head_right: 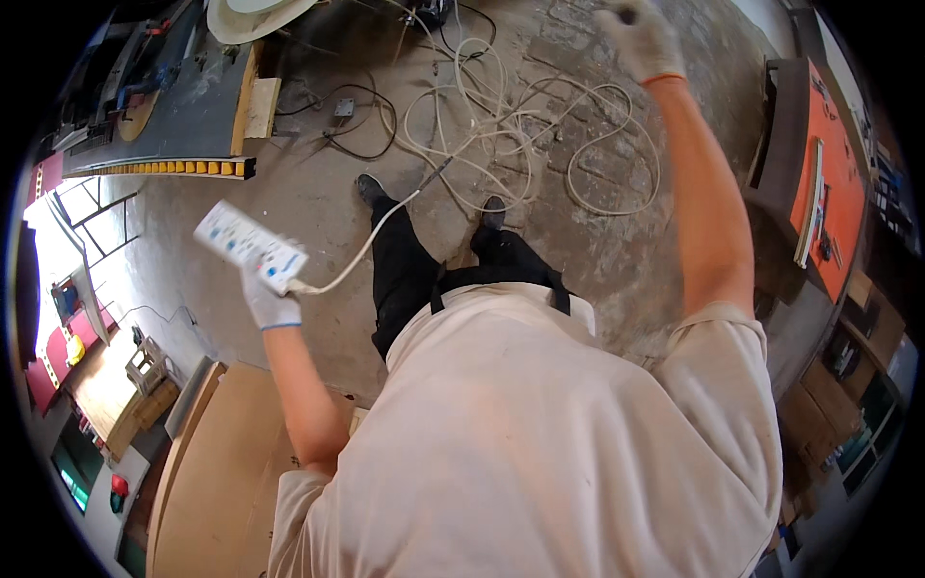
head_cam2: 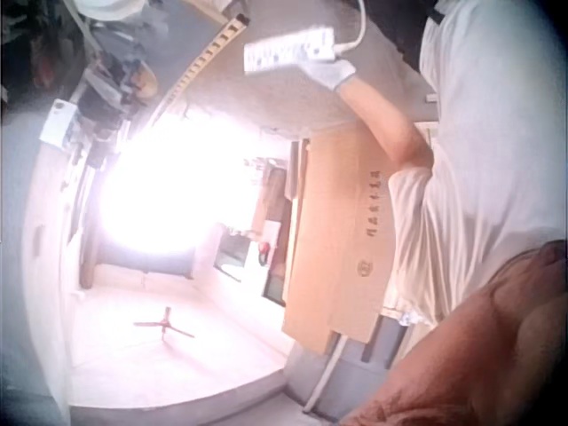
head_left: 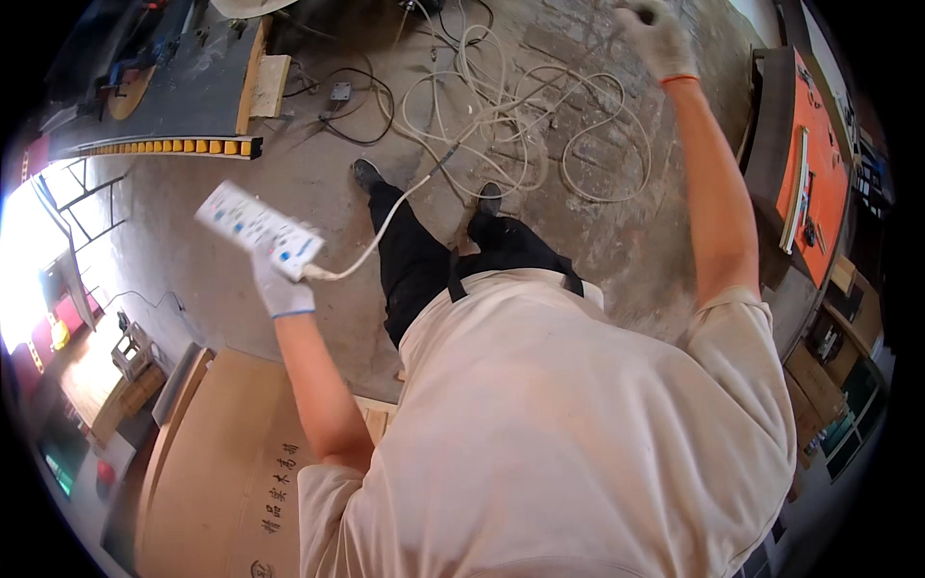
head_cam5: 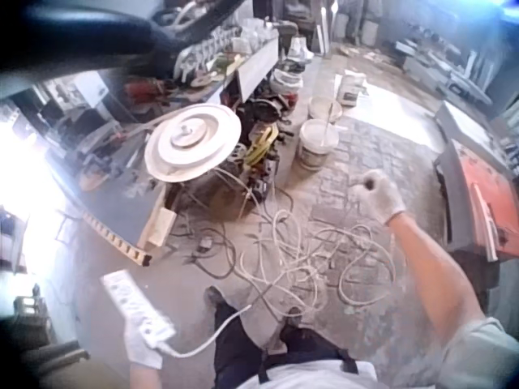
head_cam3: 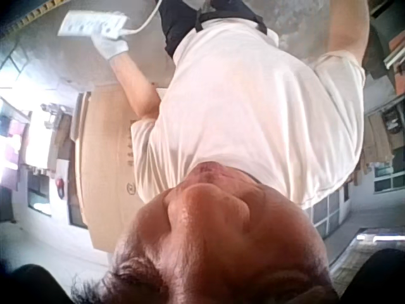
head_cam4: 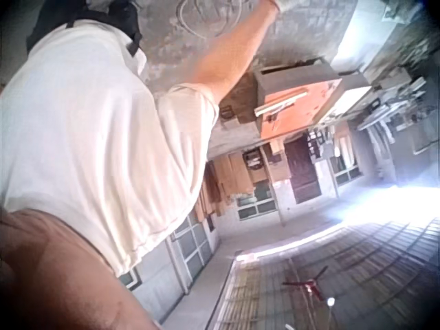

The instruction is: The person uses a circular saw with an orange guide to cut a large white board in a workshop. After completing the cut, the person unplugs the saw and organizes the power cord and extension strip.

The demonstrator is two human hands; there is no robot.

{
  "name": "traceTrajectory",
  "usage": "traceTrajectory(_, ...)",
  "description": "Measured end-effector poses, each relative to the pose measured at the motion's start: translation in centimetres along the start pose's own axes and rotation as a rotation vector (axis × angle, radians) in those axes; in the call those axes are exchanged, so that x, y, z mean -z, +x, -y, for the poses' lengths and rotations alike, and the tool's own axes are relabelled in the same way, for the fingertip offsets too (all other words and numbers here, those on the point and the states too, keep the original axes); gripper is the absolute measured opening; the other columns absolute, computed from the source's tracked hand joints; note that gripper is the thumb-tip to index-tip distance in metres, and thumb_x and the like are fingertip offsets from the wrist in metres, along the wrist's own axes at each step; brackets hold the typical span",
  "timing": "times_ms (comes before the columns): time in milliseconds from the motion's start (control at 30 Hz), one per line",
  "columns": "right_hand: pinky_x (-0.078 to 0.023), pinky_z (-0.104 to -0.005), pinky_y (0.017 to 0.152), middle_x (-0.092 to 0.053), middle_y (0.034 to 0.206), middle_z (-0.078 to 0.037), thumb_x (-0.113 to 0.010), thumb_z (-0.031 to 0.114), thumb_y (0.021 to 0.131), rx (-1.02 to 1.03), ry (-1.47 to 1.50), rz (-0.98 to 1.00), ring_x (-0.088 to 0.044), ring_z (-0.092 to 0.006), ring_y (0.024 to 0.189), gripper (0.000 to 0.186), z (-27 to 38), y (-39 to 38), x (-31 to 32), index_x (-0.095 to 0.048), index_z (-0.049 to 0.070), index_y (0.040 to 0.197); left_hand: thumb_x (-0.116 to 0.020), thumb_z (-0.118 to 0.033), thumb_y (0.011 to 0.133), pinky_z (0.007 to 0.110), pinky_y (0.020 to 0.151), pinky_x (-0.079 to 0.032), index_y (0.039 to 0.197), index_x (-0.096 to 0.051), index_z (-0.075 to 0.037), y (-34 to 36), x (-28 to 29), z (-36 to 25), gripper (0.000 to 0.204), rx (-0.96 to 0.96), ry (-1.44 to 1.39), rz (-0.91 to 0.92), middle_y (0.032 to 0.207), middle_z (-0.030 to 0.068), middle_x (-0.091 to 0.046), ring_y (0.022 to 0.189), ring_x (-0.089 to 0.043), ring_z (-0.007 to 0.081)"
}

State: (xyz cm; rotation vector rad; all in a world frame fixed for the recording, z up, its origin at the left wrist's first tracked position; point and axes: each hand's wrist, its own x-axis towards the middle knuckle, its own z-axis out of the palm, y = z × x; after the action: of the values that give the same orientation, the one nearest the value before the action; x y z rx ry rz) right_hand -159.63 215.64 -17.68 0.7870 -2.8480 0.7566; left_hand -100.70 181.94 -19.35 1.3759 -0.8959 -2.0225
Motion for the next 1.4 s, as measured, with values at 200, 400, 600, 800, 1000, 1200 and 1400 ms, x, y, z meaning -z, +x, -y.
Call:
traceTrajectory(200, -0.056, -0.0408, 0.103, -0.083, 0.120, -0.017, -0.081, 0.057, 0.088, -0.255, -0.225, -0.142, -0.078, -0.0299, 0.115, 0.062, -17.7, 3.5, 3.2, -0.083, 0.007, 0.124, -0.067, -0.030, 0.098, 0.059, 0.106, -0.057, 0.149, -0.047, 0.008, -8.9, 1.1, -4.4, 0.066, -0.324, -0.025, -0.032, 0.132, 0.0269, -0.065, 0.121, -0.067, 0.0446)
traceTrajectory(400, -0.056, -0.0359, 0.102, -0.083, 0.119, -0.017, -0.077, 0.049, 0.094, -0.638, 0.336, -0.087, -0.077, -0.0228, 0.115, 0.056, -20.2, 0.7, 3.8, -0.081, 0.009, 0.133, -0.064, -0.034, 0.094, 0.056, 0.110, -0.054, 0.157, -0.040, 0.008, -13.9, -1.5, -12.0, 0.079, -0.691, 0.174, -0.146, 0.137, 0.0303, -0.059, 0.120, -0.065, 0.0448)
traceTrajectory(600, -0.061, -0.0362, 0.086, -0.079, 0.099, -0.007, -0.068, 0.026, 0.102, -0.365, 0.860, 0.044, -0.075, -0.0185, 0.092, 0.029, -3.7, 0.9, -0.8, -0.082, 0.003, 0.114, -0.063, -0.033, 0.092, 0.058, 0.111, -0.054, 0.163, -0.035, 0.005, -13.7, -9.5, -12.8, 0.086, -0.723, 0.182, 0.117, 0.139, 0.0309, -0.059, 0.122, -0.066, 0.0466)
traceTrajectory(800, -0.064, -0.0309, 0.087, -0.076, 0.118, -0.007, -0.072, 0.023, 0.105, 0.284, 0.976, 0.168, -0.075, -0.0170, 0.099, 0.031, 13.6, 1.6, -4.3, -0.076, -0.001, 0.124, -0.065, -0.032, 0.093, 0.062, 0.118, -0.050, 0.162, -0.031, 0.012, -15.0, -13.6, -13.7, 0.088, -0.637, 0.255, 0.122, 0.143, 0.0333, -0.058, 0.127, -0.065, 0.0494)
traceTrajectory(1000, -0.061, -0.0459, 0.090, -0.077, 0.109, -0.023, -0.065, 0.016, 0.100, 0.319, 0.286, 0.373, -0.077, -0.0370, 0.102, 0.021, 3.4, -10.2, -15.8, -0.076, 0.008, 0.115, -0.056, -0.027, 0.096, 0.062, 0.127, -0.042, 0.160, -0.033, 0.011, -14.6, -16.5, -16.0, 0.078, -0.782, 0.418, 0.027, 0.144, 0.0339, -0.059, 0.138, -0.060, 0.0488)
traceTrajectory(1200, -0.062, -0.0495, 0.083, -0.079, 0.102, -0.019, -0.067, 0.016, 0.092, -0.204, 0.308, 1.147, -0.079, -0.0379, 0.097, 0.021, -5.6, -32.8, -35.8, -0.079, 0.003, 0.103, -0.064, -0.025, 0.093, 0.052, 0.132, -0.036, 0.150, -0.040, 0.011, -12.0, -17.4, -23.6, 0.072, -0.777, 0.368, 0.179, 0.139, 0.0265, -0.055, 0.141, -0.052, 0.0394)
traceTrajectory(1400, -0.057, -0.0452, 0.105, -0.073, 0.132, -0.021, -0.071, 0.033, 0.094, -0.680, 0.464, 0.831, -0.071, -0.0350, 0.127, 0.059, 0.4, -39.3, -48.7, -0.066, 0.009, 0.148, -0.067, -0.018, 0.102, 0.035, 0.120, -0.044, 0.136, -0.057, -0.006, -11.3, -20.4, -25.1, 0.037, -0.881, 0.396, 0.074, 0.127, 0.0168, -0.067, 0.125, -0.062, 0.0102)
